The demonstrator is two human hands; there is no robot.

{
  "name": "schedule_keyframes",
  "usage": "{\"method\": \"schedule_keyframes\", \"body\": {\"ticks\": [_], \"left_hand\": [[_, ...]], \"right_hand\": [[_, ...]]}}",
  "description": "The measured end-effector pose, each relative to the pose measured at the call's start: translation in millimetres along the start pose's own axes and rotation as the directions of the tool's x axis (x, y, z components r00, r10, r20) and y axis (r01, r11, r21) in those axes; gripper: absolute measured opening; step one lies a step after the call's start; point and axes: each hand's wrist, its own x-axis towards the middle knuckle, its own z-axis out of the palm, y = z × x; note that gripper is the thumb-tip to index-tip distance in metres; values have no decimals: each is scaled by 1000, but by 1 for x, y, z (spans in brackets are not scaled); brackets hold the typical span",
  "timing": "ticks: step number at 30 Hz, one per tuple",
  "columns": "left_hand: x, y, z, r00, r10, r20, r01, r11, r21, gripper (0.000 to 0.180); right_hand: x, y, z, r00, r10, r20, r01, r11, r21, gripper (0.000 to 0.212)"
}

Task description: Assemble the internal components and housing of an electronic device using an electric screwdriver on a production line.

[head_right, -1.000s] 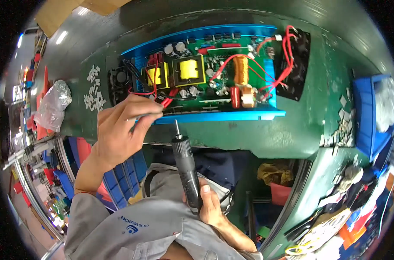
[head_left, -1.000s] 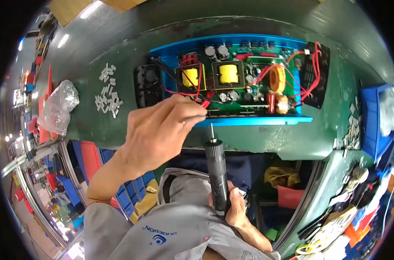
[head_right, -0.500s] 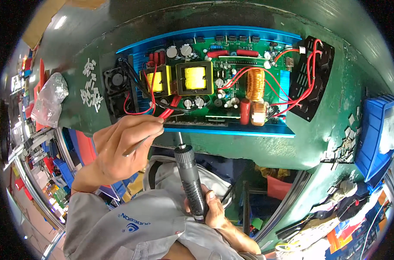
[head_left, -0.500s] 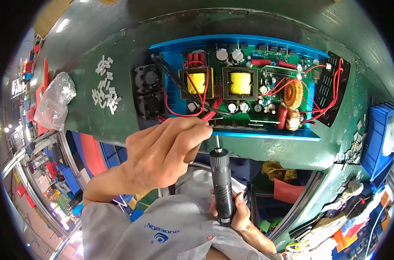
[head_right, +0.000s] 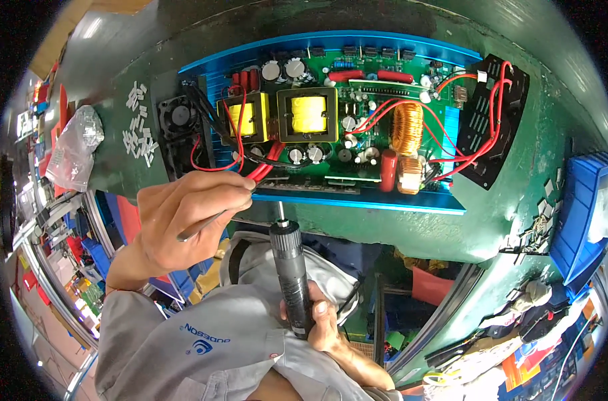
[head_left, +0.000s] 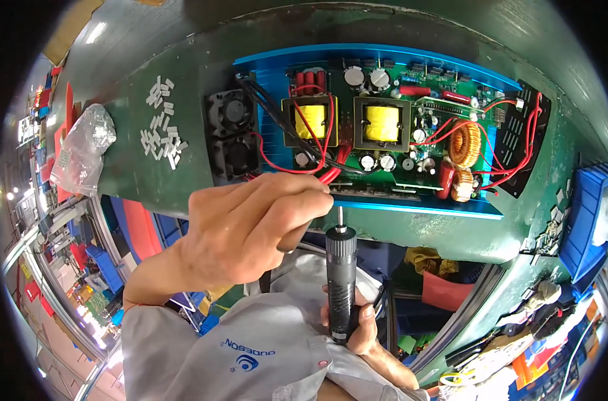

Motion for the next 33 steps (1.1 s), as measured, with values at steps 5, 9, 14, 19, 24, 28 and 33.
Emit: {"method": "schedule_keyframes", "body": {"ticks": [5, 9, 14, 19, 24, 28, 33], "left_hand": [[2, 2, 0, 1000, -3, 3, 3, 999, -45, 38], [6, 12, -14, 992, -41, -120, 14, 976, -218, 33], [17, 19, -19, 993, 54, 109, -70, 987, 148, 39], [13, 23, -5, 974, -16, 226, -53, 954, 295, 37], [16, 36, -1, 948, -95, 304, -55, 891, 450, 38], [21, 49, 4, 924, -186, 334, -8, 864, 504, 38], [19, 45, 8, 953, -179, 243, 50, 887, 458, 38]], "right_hand": [[1, -7, 1, 1000, 8, 1, -7, 993, -118, 96], [-6, -3, -5, 1000, -2, 23, 4, 997, -76, 56], [-3, -5, 3, 999, -21, -42, 15, 990, -144, 64], [-3, -4, 6, 997, -11, -80, -3, 986, -168, 78], [0, -2, 8, 994, -62, -90, 43, 979, -200, 77], [-1, -8, 7, 995, -38, -96, 10, 962, -271, 82], [-1, 1, 5, 995, -24, -98, 7, 985, -170, 96]]}}
